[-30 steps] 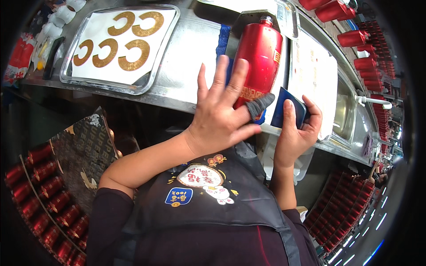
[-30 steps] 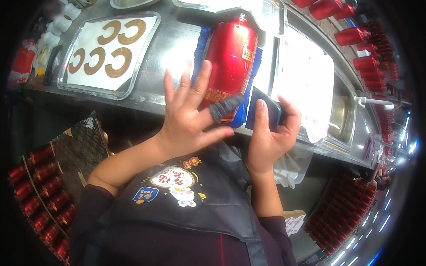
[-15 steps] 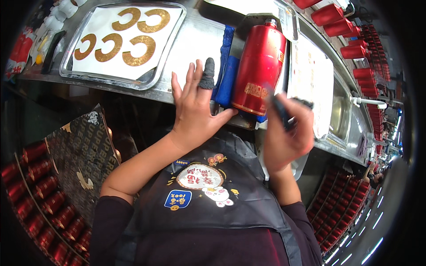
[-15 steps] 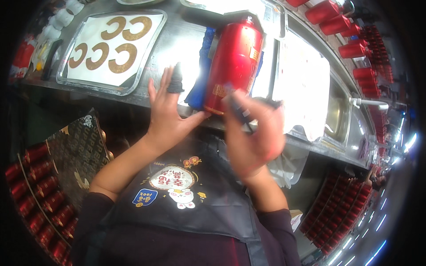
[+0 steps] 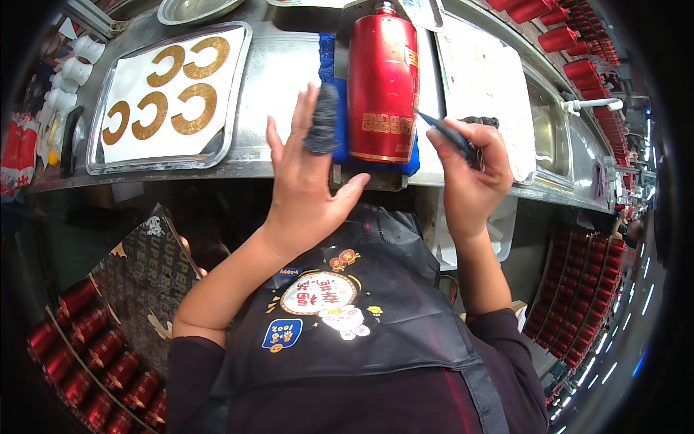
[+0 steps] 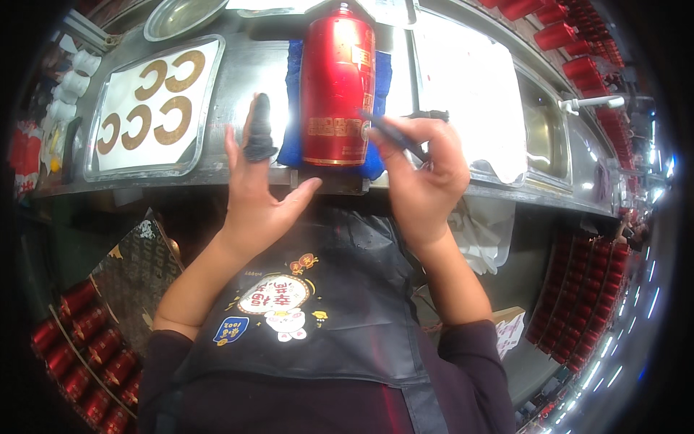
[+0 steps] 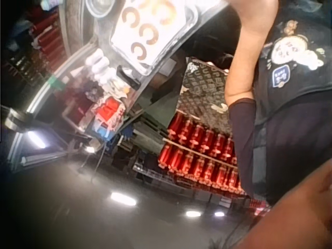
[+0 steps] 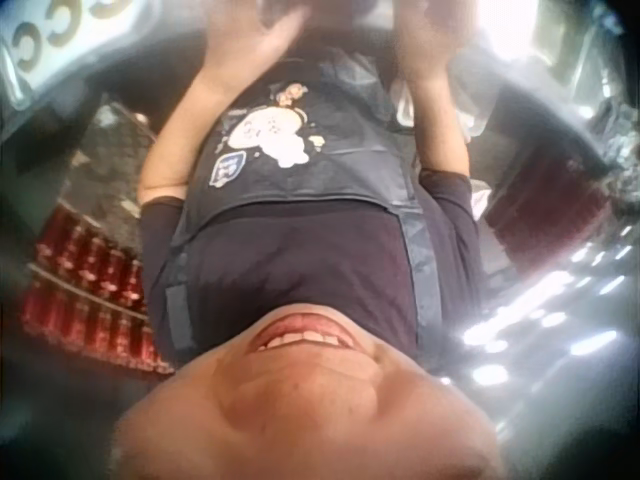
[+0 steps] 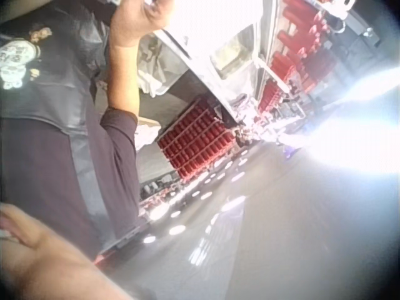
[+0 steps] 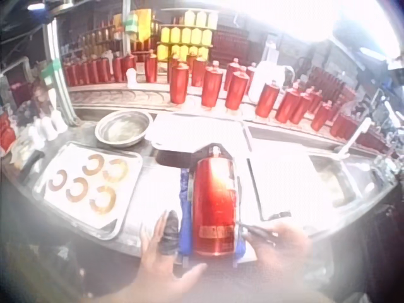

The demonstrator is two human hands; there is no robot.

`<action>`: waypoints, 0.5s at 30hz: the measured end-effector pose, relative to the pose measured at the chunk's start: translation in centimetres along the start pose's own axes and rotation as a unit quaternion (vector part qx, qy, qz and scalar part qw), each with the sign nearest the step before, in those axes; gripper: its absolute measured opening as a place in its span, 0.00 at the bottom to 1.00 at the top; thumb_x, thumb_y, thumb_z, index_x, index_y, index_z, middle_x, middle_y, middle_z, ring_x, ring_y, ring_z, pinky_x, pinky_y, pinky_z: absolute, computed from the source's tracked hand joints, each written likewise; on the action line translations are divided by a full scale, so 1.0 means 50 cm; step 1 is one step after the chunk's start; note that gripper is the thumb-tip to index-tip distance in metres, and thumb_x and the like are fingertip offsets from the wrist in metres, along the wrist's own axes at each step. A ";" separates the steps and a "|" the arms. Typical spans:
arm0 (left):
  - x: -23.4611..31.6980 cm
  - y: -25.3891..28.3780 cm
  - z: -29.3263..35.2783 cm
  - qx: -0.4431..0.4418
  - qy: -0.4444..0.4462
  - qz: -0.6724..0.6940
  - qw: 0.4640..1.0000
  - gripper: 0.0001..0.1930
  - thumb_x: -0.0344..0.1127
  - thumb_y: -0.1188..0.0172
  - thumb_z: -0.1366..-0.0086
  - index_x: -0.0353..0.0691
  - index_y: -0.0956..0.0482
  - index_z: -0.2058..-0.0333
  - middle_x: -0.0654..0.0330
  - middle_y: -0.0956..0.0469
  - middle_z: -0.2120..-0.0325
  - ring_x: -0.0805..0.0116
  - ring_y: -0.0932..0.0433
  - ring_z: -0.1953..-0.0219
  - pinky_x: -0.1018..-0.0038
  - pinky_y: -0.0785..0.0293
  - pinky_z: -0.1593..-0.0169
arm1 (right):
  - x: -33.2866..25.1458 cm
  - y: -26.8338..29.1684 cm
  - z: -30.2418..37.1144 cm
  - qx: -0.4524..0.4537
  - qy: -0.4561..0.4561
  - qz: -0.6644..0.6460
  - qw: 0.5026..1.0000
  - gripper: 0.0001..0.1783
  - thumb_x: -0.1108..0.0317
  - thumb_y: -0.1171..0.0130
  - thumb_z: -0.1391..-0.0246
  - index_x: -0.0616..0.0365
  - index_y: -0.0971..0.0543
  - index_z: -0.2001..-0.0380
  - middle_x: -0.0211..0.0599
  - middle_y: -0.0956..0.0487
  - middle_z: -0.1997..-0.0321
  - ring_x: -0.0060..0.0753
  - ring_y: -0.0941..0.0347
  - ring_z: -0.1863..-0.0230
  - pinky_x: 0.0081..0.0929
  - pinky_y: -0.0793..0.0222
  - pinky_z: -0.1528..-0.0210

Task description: The person applies gold circular labels to red cylindrical containers. They pick up a label, peel it from a backing sheet, and carefully place it onto the container's surface, smoothing it down. This process is repeated for multiple containers.

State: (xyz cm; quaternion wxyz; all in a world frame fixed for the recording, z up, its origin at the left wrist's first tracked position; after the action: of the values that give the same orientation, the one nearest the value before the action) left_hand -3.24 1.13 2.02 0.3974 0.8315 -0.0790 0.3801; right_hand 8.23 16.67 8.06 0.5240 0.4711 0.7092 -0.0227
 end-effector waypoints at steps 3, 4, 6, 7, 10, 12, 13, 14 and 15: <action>0.032 -0.034 -0.028 -0.002 -0.054 -0.046 0.997 0.49 0.34 0.26 0.53 0.41 0.40 0.31 0.43 0.55 0.26 0.41 0.51 0.26 0.28 0.57 0.35 | -0.020 -0.010 0.024 -0.016 0.181 0.048 0.982 0.16 0.84 0.28 0.60 0.59 0.16 0.65 0.35 0.17 0.67 0.33 0.21 0.65 0.27 0.25 0.60; 0.035 -0.045 -0.033 -0.002 -0.040 -0.031 0.999 0.50 0.34 0.26 0.53 0.41 0.40 0.31 0.42 0.54 0.26 0.39 0.50 0.26 0.28 0.54 0.35 | -0.011 -0.017 0.027 -0.020 0.159 0.039 0.986 0.17 0.84 0.28 0.61 0.58 0.16 0.65 0.35 0.17 0.67 0.34 0.22 0.66 0.27 0.25 0.61; 0.036 -0.058 -0.037 0.002 -0.020 -0.013 1.000 0.50 0.33 0.26 0.53 0.40 0.41 0.30 0.41 0.52 0.27 0.38 0.46 0.28 0.29 0.50 0.36 | 0.013 -0.009 0.029 0.008 0.091 0.011 0.996 0.18 0.83 0.28 0.63 0.56 0.15 0.65 0.34 0.17 0.68 0.36 0.23 0.69 0.28 0.26 0.63; 0.034 -0.062 -0.037 0.013 -0.017 -0.011 1.000 0.50 0.34 0.26 0.53 0.39 0.41 0.30 0.41 0.51 0.27 0.37 0.45 0.28 0.30 0.49 0.37 | 0.033 0.007 0.035 0.049 0.012 -0.001 0.999 0.19 0.83 0.28 0.64 0.55 0.15 0.64 0.34 0.17 0.69 0.37 0.23 0.70 0.29 0.27 0.65; 0.023 -0.066 -0.039 0.026 -0.006 0.001 1.000 0.50 0.34 0.25 0.53 0.38 0.41 0.31 0.40 0.48 0.28 0.38 0.40 0.30 0.31 0.47 0.37 | 0.026 -0.001 0.055 -0.089 0.166 0.021 0.982 0.19 0.84 0.30 0.64 0.57 0.15 0.64 0.35 0.18 0.70 0.36 0.23 0.71 0.30 0.30 0.69; 0.020 -0.065 -0.043 0.007 -0.010 -0.046 0.999 0.49 0.35 0.25 0.52 0.36 0.41 0.32 0.40 0.43 0.31 0.40 0.36 0.33 0.32 0.47 0.36 | 0.060 0.010 0.046 -0.076 0.028 0.020 0.996 0.16 0.83 0.30 0.61 0.59 0.16 0.65 0.37 0.19 0.69 0.35 0.23 0.70 0.29 0.29 0.68; 0.019 -0.063 -0.045 0.001 -0.009 -0.053 0.999 0.48 0.35 0.25 0.51 0.35 0.40 0.32 0.40 0.38 0.34 0.41 0.33 0.35 0.33 0.47 0.36 | 0.072 0.010 0.033 -0.068 -0.026 -0.041 0.996 0.12 0.80 0.30 0.57 0.61 0.17 0.65 0.38 0.19 0.69 0.32 0.22 0.67 0.28 0.27 0.63; 0.021 -0.057 -0.048 0.008 -0.015 -0.033 0.999 0.47 0.35 0.25 0.50 0.34 0.40 0.33 0.41 0.34 0.37 0.42 0.30 0.37 0.34 0.48 0.35 | 0.069 -0.004 0.009 -0.112 0.001 -0.067 0.991 0.11 0.79 0.30 0.55 0.61 0.17 0.65 0.39 0.19 0.69 0.32 0.21 0.66 0.28 0.27 0.62; 0.023 -0.050 -0.049 0.023 -0.017 0.007 1.000 0.46 0.36 0.25 0.49 0.34 0.39 0.34 0.43 0.28 0.41 0.43 0.27 0.41 0.35 0.49 0.34 | 0.068 -0.012 -0.016 -0.125 0.005 -0.086 0.988 0.11 0.77 0.30 0.53 0.62 0.18 0.65 0.39 0.19 0.69 0.32 0.21 0.66 0.28 0.26 0.60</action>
State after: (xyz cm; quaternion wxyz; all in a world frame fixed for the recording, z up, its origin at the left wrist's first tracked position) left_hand -2.74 4.76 2.31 0.3745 0.8460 -0.0830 0.3704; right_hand 7.23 18.94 5.55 0.5710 0.3394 0.7471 0.0235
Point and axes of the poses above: each hand's wrist, its own z-axis away from the middle knuckle, its own y-axis out of the back of the hand, x = y × z, the point moved 5 cm from there along -z, towards the middle knuckle
